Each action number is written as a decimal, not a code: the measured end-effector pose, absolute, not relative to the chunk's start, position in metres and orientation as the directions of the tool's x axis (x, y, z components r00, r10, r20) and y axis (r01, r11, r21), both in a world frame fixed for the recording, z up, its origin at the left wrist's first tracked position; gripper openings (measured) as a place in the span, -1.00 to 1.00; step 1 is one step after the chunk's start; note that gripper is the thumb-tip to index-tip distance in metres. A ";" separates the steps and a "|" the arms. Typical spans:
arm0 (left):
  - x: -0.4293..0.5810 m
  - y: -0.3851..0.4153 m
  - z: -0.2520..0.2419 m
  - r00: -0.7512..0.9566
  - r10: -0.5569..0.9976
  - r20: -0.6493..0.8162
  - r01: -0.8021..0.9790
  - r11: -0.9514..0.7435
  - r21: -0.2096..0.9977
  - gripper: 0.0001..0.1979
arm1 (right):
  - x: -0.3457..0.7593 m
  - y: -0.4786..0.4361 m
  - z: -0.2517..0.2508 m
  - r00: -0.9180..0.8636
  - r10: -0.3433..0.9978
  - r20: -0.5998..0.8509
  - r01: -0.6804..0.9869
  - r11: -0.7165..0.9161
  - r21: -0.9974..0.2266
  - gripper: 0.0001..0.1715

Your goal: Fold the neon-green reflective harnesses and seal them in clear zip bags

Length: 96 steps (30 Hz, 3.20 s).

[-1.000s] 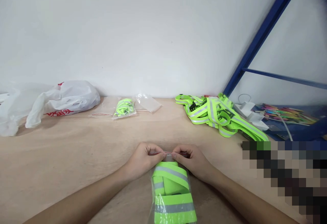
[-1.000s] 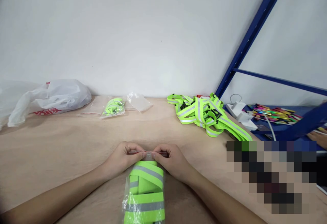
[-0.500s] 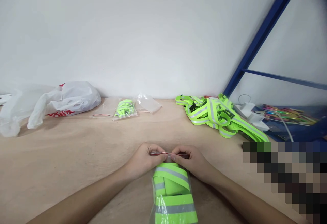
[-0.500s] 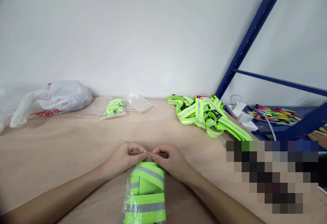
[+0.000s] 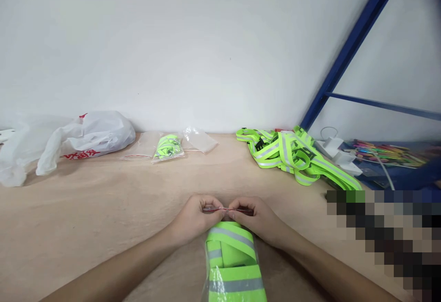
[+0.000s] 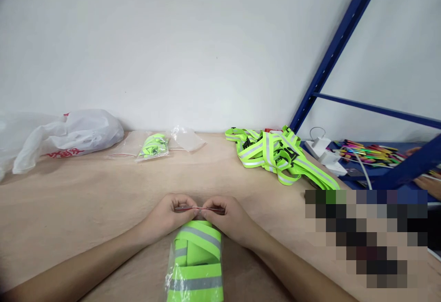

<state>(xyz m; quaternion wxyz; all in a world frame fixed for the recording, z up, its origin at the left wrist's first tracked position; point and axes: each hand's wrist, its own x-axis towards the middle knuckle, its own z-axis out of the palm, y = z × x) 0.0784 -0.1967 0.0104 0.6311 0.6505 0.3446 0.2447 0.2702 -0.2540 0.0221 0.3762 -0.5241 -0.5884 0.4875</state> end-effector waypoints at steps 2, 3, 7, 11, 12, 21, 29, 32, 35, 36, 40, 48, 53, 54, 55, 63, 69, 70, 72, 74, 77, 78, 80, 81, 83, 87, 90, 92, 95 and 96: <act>0.079 -0.197 0.009 0.642 0.758 -0.118 0.149 0.028 0.988 -0.67 | 0.270 -0.254 0.022 -0.174 0.982 -0.075 0.259 -0.028 -0.966 -0.69; 0.080 -0.197 0.009 0.643 0.757 -0.119 0.151 0.027 0.988 -0.67 | 0.269 -0.254 0.022 -0.172 0.982 -0.076 0.263 -0.029 -0.964 -0.69; 0.081 -0.198 0.010 0.656 0.743 -0.130 0.141 0.048 0.989 -0.66 | 0.268 -0.255 0.022 -0.145 0.987 -0.073 0.263 -0.033 -0.964 -0.71; 0.078 -0.197 0.017 0.662 0.737 -0.135 0.123 0.070 0.990 -0.65 | 0.268 -0.255 0.023 -0.118 0.990 -0.071 0.268 -0.037 -0.963 -0.71; 0.077 -0.196 0.019 0.661 0.739 -0.130 0.120 0.067 0.991 -0.64 | 0.269 -0.255 0.023 -0.108 0.992 -0.065 0.273 -0.033 -0.961 -0.71; 0.072 -0.187 0.013 0.582 0.806 -0.107 0.061 0.088 0.994 -0.47 | 0.292 -0.247 0.021 -0.086 0.995 -0.052 0.255 -0.029 -0.967 -0.51; 0.073 -0.186 0.018 0.547 0.809 -0.217 -0.042 0.286 0.957 -0.55 | 0.293 -0.247 0.023 -0.008 1.000 0.027 0.287 0.028 -0.958 -0.50; 0.073 -0.185 0.019 0.568 0.783 -0.253 -0.147 0.399 0.905 -0.53 | 0.293 -0.247 0.026 0.038 0.998 0.059 0.279 0.046 -0.959 -0.52; 0.072 -0.185 0.015 0.559 0.800 -0.217 -0.194 0.381 0.904 -0.52 | 0.295 -0.246 0.026 0.047 0.997 0.057 0.281 0.042 -0.959 -0.52; 0.072 -0.185 0.012 0.551 0.811 -0.200 -0.199 0.360 0.911 -0.51 | 0.296 -0.245 0.025 0.042 0.998 0.052 0.283 0.038 -0.958 -0.52; 0.070 -0.184 0.004 0.516 0.844 -0.144 -0.194 0.279 0.940 -0.51 | 0.300 -0.241 0.020 0.003 0.999 0.038 0.286 0.036 -0.958 -0.50; 0.069 -0.182 0.009 0.543 0.822 -0.174 -0.223 0.341 0.913 -0.60 | 0.306 -0.239 0.010 -0.033 0.998 0.055 0.298 0.063 -0.952 -0.39; 0.067 -0.183 0.016 0.655 0.746 -0.122 -0.233 0.352 0.906 -0.55 | 0.306 -0.240 0.011 -0.008 0.998 0.069 0.324 0.068 -0.944 -0.41; 0.066 -0.183 0.017 0.660 0.743 -0.114 -0.235 0.348 0.908 -0.54 | 0.306 -0.240 0.012 -0.007 0.998 0.069 0.335 0.068 -0.940 -0.40; 0.066 -0.183 0.017 0.661 0.742 -0.109 -0.235 0.343 0.909 -0.54 | 0.306 -0.240 0.012 -0.009 0.997 0.071 0.347 0.070 -0.935 -0.40; 0.067 -0.184 0.013 0.620 0.779 -0.094 -0.228 0.293 0.928 -0.54 | 0.308 -0.239 0.008 0.000 0.993 0.117 0.509 0.101 -0.855 -0.32; 0.065 -0.181 0.003 0.529 0.847 -0.058 -0.140 0.154 0.978 -0.51 | 0.313 -0.236 0.007 -0.041 0.999 0.024 0.478 0.040 -0.878 -0.33; 0.065 -0.181 0.002 0.521 0.853 -0.044 -0.121 0.125 0.985 -0.50 | 0.313 -0.236 0.008 -0.069 0.998 0.002 0.449 0.033 -0.893 -0.37; 0.064 -0.179 0.001 0.527 0.849 -0.017 -0.103 0.084 0.991 -0.49 | 0.312 -0.237 0.012 -0.138 0.990 -0.038 0.394 0.020 -0.919 -0.42; 0.065 -0.179 0.003 0.571 0.821 -0.017 -0.118 0.102 0.988 -0.48 | 0.311 -0.239 0.015 -0.205 0.977 -0.065 0.352 0.011 -0.936 -0.39; 0.065 -0.180 0.006 0.606 0.793 -0.061 -0.146 0.186 0.972 -0.44 | 0.307 -0.243 0.019 -0.248 0.965 -0.088 0.311 -0.006 -0.950 -0.37; 0.065 -0.180 0.007 0.597 0.798 -0.079 -0.137 0.199 0.970 -0.42 | 0.305 -0.244 0.019 -0.244 0.965 -0.093 0.301 -0.015 -0.953 -0.38; 0.064 -0.180 0.009 0.572 0.812 -0.117 -0.097 0.209 0.973 -0.38 | 0.302 -0.246 0.020 -0.237 0.966 -0.106 0.283 -0.036 -0.958 -0.40; 0.064 -0.180 0.010 0.567 0.812 -0.134 -0.073 0.212 0.975 -0.36 | 0.300 -0.246 0.019 -0.238 0.965 -0.112 0.272 -0.044 -0.961 -0.40; 0.064 -0.179 0.012 0.585 0.796 -0.155 -0.038 0.218 0.975 -0.34 | 0.298 -0.246 0.017 -0.245 0.964 -0.106 0.232 -0.048 -0.971 -0.40; 0.064 -0.176 0.015 0.696 0.708 -0.118 -0.024 0.187 0.982 -0.38 | 0.297 -0.245 0.010 -0.268 0.962 -0.045 0.108 -0.016 -0.994 -0.49; 0.063 -0.175 0.017 0.730 0.677 -0.099 0.001 0.144 0.990 -0.43 | 0.299 -0.244 0.005 -0.281 0.959 -0.033 0.051 -0.019 -0.999 -0.57; 0.063 -0.176 0.018 0.739 0.670 -0.078 0.007 0.108 0.994 -0.45 | 0.299 -0.244 0.005 -0.294 0.955 -0.032 0.027 -0.025 -0.999 -0.59; 0.062 -0.176 0.018 0.746 0.664 -0.044 -0.001 0.067 0.998 -0.45 | 0.297 -0.245 0.009 -0.329 0.944 -0.026 0.004 -0.026 -1.000 -0.54; 0.061 -0.176 0.017 0.748 0.662 -0.038 -0.003 0.062 0.998 -0.45 | 0.296 -0.245 0.011 -0.338 0.941 -0.026 0.002 -0.027 -1.000 -0.52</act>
